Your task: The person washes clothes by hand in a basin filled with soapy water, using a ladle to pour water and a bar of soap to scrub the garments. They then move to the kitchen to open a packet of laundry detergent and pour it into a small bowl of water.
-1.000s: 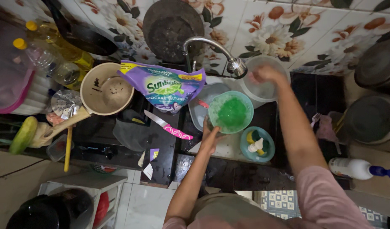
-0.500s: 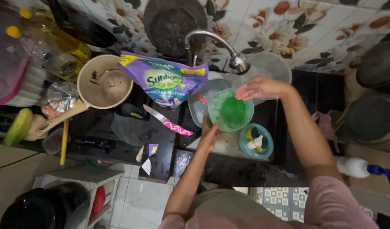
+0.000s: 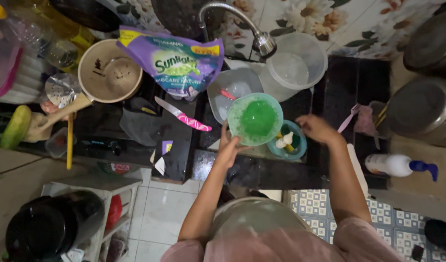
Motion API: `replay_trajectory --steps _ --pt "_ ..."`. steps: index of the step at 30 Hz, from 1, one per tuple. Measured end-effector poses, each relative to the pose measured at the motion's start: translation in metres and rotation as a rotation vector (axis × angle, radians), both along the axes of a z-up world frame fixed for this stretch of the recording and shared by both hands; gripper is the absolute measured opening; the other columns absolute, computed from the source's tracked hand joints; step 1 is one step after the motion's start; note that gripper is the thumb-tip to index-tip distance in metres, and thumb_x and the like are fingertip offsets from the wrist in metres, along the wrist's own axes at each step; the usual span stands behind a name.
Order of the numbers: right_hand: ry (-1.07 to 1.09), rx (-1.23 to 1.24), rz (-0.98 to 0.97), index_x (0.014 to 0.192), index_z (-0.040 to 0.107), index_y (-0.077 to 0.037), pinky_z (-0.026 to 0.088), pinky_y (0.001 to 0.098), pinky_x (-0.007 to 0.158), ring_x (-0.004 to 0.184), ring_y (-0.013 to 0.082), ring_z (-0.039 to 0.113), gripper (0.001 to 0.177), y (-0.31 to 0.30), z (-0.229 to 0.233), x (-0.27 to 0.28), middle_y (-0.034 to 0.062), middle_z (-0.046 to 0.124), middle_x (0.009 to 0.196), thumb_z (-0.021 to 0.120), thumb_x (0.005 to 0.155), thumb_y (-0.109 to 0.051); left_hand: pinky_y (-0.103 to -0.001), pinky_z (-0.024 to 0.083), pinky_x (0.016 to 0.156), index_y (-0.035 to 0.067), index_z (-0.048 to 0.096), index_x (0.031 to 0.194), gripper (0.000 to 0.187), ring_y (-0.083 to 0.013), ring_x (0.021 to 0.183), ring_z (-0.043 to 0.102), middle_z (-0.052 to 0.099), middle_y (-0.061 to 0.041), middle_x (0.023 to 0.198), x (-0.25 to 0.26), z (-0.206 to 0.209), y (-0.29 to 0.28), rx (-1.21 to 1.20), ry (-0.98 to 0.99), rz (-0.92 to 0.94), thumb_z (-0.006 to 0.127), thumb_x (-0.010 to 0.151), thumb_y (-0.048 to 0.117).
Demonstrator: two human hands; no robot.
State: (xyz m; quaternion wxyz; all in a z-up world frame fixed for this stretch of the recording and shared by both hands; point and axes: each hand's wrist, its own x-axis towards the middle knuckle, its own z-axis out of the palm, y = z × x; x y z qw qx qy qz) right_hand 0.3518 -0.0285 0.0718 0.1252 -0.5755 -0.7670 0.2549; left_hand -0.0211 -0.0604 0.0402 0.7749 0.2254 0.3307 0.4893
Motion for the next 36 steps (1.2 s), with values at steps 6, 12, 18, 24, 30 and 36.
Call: replay_trajectory --steps 6,12,18,24,30,36 --pt "0.316 -0.457 0.019 0.131 0.057 -0.011 0.056 0.0364 0.083 0.102 0.0263 0.065 0.064 -0.046 -0.024 -0.024 0.0104 0.051 0.132 0.085 0.076 -0.026 -0.064 0.06 0.088 0.035 0.0 0.161 0.094 -0.0388 0.137 0.049 0.026 -0.013 0.161 -0.024 0.027 -0.055 -0.05 0.076 0.04 0.056 0.092 0.002" --pt "0.439 -0.141 0.159 0.127 0.066 -0.009 0.048 0.0341 0.092 0.115 0.0241 0.054 0.041 -0.05 -0.048 -0.049 0.0112 0.054 0.127 0.079 0.09 -0.02 -0.064 0.059 0.09 0.033 0.001 0.162 0.097 -0.0418 0.137 0.048 0.026 -0.016 0.162 -0.029 0.038 -0.11 -0.079 0.072 0.108 0.055 0.089 -0.001" --pt "0.547 0.076 0.145 0.135 0.058 -0.006 0.044 0.0332 0.105 0.123 0.0221 0.054 0.041 -0.05 -0.027 -0.055 0.0081 0.054 0.134 0.07 0.097 -0.014 -0.065 0.059 0.09 0.033 0.002 0.161 0.098 -0.0393 0.136 0.048 0.029 -0.014 0.16 -0.022 0.044 -0.153 -0.137 0.094 0.206 0.053 0.086 -0.003" --pt "0.656 0.218 0.088 0.141 0.052 -0.002 0.036 0.0355 0.119 0.137 0.0251 0.052 0.039 -0.059 0.059 -0.062 0.0116 0.059 0.142 0.058 0.105 -0.016 -0.064 0.06 0.091 0.032 0.002 0.162 0.1 -0.0401 0.135 0.049 0.029 -0.016 0.16 -0.011 0.043 -0.187 -0.155 0.063 0.302 0.053 0.085 -0.004" --pt "0.592 0.317 0.147 0.128 0.061 -0.002 0.046 0.0387 0.112 0.127 0.032 0.064 0.03 -0.083 0.117 -0.092 0.0158 0.068 0.128 0.053 0.11 -0.025 -0.063 0.06 0.091 0.033 0.003 0.161 0.099 -0.0383 0.132 0.051 0.024 -0.014 0.162 -0.001 0.034 -0.212 -0.149 0.087 0.389 0.055 0.085 -0.004" --pt "0.466 0.379 0.263 0.122 0.06 0.0 0.048 0.0431 0.099 0.109 0.0377 0.064 0.031 -0.105 0.128 -0.147 0.0188 0.067 0.115 0.062 0.103 -0.025 -0.061 0.06 0.092 0.037 -0.002 0.162 0.103 -0.0409 0.134 0.049 0.025 -0.022 0.162 0.004 0.022 -0.219 -0.125 0.017 0.418 0.058 0.087 0.001"
